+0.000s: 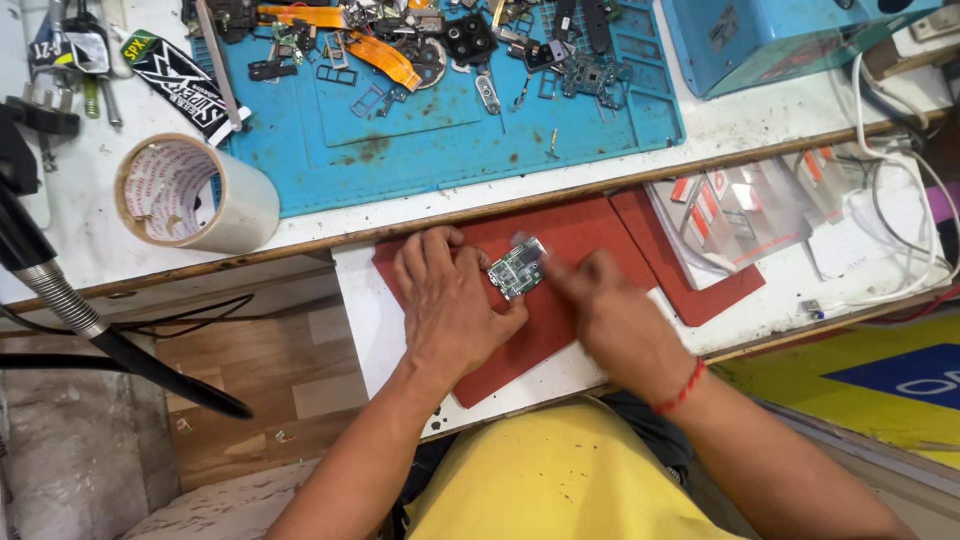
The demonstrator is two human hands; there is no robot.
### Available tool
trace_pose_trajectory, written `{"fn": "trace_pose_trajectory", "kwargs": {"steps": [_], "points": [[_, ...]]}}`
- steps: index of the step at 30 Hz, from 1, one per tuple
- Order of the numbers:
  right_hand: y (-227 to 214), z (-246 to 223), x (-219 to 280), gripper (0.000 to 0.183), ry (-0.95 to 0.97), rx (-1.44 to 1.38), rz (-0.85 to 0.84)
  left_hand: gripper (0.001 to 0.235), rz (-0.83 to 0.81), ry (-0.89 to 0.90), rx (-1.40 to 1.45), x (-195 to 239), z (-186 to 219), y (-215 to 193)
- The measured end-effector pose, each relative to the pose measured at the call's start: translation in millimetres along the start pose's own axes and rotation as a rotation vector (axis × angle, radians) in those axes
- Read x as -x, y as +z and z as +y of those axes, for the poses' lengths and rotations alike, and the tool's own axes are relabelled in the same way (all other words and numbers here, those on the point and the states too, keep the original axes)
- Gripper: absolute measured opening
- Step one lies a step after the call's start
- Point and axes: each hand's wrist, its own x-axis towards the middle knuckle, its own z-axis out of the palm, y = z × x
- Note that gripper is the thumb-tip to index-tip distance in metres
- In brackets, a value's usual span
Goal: The person uses a hot air gun to heat a small green circuit board placed on a red mat. They then use a small purple tool to scrape or clean the surface of the board. The workspace is cluttered with various electronic components and tools.
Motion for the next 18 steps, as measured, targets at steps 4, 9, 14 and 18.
{"fn": "trace_pose_trajectory", "kwargs": {"steps": [4, 9, 14, 18], "points": [[7.1, -3.8, 6.5, 0.063, -0.082, -0.097, 0.000, 0.051, 0.022, -0.030, -0.001, 1.3, 0.0, -0.1], [14.5, -0.5, 7.0, 0.059, -0.234, -0.157, 0.108, 0.053, 0.080, -0.015, -0.021, 5.7, 0.2, 3.0], [13.6, -4.9, 0.0, 0.059, -0.105, -0.044, 0.040, 0.051, 0.047, -0.034, -0.052, 5.3, -0.9, 4.2], [0.5, 3.9, -4.4, 0.056, 0.031, 0.063, 0.079, 0.051, 0.102, 0.027, 0.011, 10.4, -4.9, 6.8]]}}
